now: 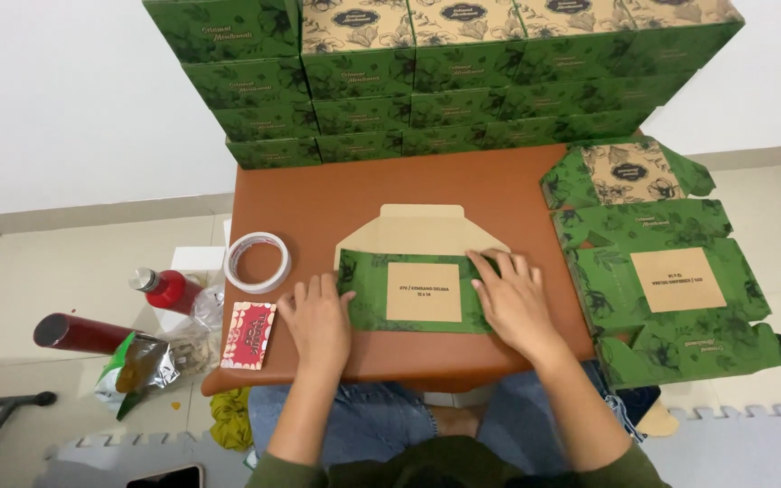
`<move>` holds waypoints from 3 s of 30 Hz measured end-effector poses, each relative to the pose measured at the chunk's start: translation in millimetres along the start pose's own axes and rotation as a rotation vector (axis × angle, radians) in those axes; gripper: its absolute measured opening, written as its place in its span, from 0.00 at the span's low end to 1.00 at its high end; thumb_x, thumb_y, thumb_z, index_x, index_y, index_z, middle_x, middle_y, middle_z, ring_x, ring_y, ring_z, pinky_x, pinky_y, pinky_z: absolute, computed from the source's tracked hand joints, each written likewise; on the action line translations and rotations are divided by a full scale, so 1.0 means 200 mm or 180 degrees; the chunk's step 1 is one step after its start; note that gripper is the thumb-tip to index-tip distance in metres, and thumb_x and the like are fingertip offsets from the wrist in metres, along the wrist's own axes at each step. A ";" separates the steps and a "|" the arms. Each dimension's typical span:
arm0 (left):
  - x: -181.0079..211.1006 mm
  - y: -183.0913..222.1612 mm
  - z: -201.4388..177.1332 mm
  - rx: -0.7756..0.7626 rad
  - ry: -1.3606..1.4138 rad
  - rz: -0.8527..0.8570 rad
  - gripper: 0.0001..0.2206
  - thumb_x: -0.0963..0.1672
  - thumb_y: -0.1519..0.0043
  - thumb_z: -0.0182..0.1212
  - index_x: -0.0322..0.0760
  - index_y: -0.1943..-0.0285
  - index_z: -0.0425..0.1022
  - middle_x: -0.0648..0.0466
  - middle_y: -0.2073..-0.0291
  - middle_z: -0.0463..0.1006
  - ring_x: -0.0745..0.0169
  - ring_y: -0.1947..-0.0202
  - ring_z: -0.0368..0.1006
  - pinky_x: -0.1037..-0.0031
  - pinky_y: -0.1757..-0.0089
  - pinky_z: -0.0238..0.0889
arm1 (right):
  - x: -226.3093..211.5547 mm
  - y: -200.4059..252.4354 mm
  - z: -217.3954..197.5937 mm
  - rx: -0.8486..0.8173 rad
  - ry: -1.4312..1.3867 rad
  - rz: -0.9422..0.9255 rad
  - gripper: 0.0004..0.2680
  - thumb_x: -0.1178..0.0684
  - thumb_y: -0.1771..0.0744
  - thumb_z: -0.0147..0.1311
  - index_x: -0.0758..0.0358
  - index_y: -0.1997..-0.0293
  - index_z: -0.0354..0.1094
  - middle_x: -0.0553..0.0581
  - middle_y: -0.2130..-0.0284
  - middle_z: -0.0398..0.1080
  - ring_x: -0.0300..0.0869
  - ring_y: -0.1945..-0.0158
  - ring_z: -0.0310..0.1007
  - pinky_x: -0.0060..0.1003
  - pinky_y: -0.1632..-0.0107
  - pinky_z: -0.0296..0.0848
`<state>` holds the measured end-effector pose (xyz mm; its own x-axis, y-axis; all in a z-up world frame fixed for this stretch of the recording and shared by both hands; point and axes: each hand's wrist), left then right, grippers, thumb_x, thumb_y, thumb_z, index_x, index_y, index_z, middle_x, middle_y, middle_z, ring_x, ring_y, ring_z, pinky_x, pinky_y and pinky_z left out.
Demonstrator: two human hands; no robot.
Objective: Assembling small cardboard boxes by folding flat sheets along pre-scored lines and stacking the finished products.
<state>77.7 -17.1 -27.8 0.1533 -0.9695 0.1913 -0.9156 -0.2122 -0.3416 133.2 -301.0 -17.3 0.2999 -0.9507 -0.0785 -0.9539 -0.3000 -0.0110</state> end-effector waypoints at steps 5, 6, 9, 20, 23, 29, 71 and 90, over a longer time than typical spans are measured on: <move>-0.03 -0.33 0.23 0.0123 -0.0303 0.0365 0.14 0.46 0.47 0.67 0.39 0.56 0.74 0.50 0.63 0.76 0.52 0.57 0.67 0.55 0.48 0.49 | -0.06 0.25 -0.02 0.0096 -0.0401 -0.0208 0.17 0.43 0.32 0.49 0.49 0.36 0.66 0.49 0.53 0.68 0.45 0.50 0.66 0.46 0.45 0.66; -0.02 -0.41 0.28 0.0234 -0.0251 0.0550 0.13 0.43 0.48 0.66 0.34 0.56 0.77 0.46 0.63 0.77 0.49 0.60 0.68 0.55 0.48 0.50 | -0.09 0.31 -0.01 0.0230 -0.0660 -0.0295 0.17 0.45 0.33 0.51 0.57 0.38 0.67 0.51 0.57 0.70 0.42 0.54 0.69 0.42 0.44 0.67; 0.07 -0.59 0.34 0.0054 -0.0269 0.0912 0.12 0.43 0.49 0.67 0.37 0.57 0.77 0.47 0.58 0.78 0.49 0.56 0.68 0.55 0.46 0.48 | -0.29 0.47 -0.05 0.0707 -0.0964 -0.0469 0.15 0.50 0.36 0.58 0.62 0.45 0.72 0.51 0.63 0.67 0.43 0.59 0.67 0.38 0.54 0.65; 0.28 -0.14 0.31 0.0289 -0.0148 0.0644 0.39 0.56 0.46 0.63 0.32 0.29 0.62 0.40 0.42 0.66 0.41 0.44 0.60 0.56 0.46 0.52 | -0.22 0.43 0.08 0.1009 -0.0946 0.0146 0.36 0.31 0.45 0.70 0.62 0.37 0.59 0.79 0.34 0.50 0.67 0.31 0.51 0.59 0.35 0.54; 0.32 0.06 0.23 0.0088 0.0552 0.0885 0.32 0.56 0.40 0.57 0.38 0.29 0.64 0.34 0.32 0.59 0.31 0.32 0.51 0.45 0.40 0.44 | -0.26 0.45 0.04 0.1144 -0.0908 -0.0074 0.35 0.36 0.42 0.67 0.66 0.34 0.57 0.70 0.35 0.57 0.58 0.32 0.58 0.54 0.33 0.55; 0.33 0.08 0.08 -0.0525 0.0919 0.1055 0.27 0.56 0.34 0.46 0.50 0.25 0.60 0.39 0.26 0.51 0.37 0.25 0.40 0.38 0.35 0.26 | -0.21 0.29 -0.05 0.0321 -0.0696 -0.0237 0.31 0.34 0.35 0.54 0.69 0.30 0.51 0.73 0.32 0.54 0.56 0.26 0.50 0.52 0.27 0.44; 0.34 0.07 0.04 -0.1090 0.0938 0.0902 0.39 0.65 0.41 0.47 0.52 0.24 0.55 0.40 0.25 0.48 0.38 0.24 0.35 0.36 0.35 0.16 | -0.15 -0.08 -0.10 -0.0006 -0.0864 -0.0362 0.20 0.58 0.32 0.39 0.55 0.28 0.56 0.76 0.33 0.54 0.60 0.27 0.50 0.56 0.29 0.50; 0.46 -0.01 -0.64 -0.1539 0.2135 -0.0295 0.33 0.50 0.39 0.47 0.28 0.26 0.54 0.24 0.34 0.59 0.11 0.40 0.60 0.33 0.50 0.58 | -0.04 0.30 0.00 0.1962 -0.1912 0.0862 0.14 0.62 0.34 0.54 0.54 0.43 0.69 0.62 0.65 0.76 0.54 0.60 0.79 0.44 0.57 0.80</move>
<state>46.8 -89.3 107.5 0.1220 -0.6392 0.7593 -0.9923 -0.0633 0.1062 73.0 -312.1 -17.7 0.1714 -0.7297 -0.6619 -0.8805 0.1880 -0.4353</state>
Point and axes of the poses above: each hand's wrist, its own y-axis away from the middle knuckle, its own z-axis out of the palm, x = y × z
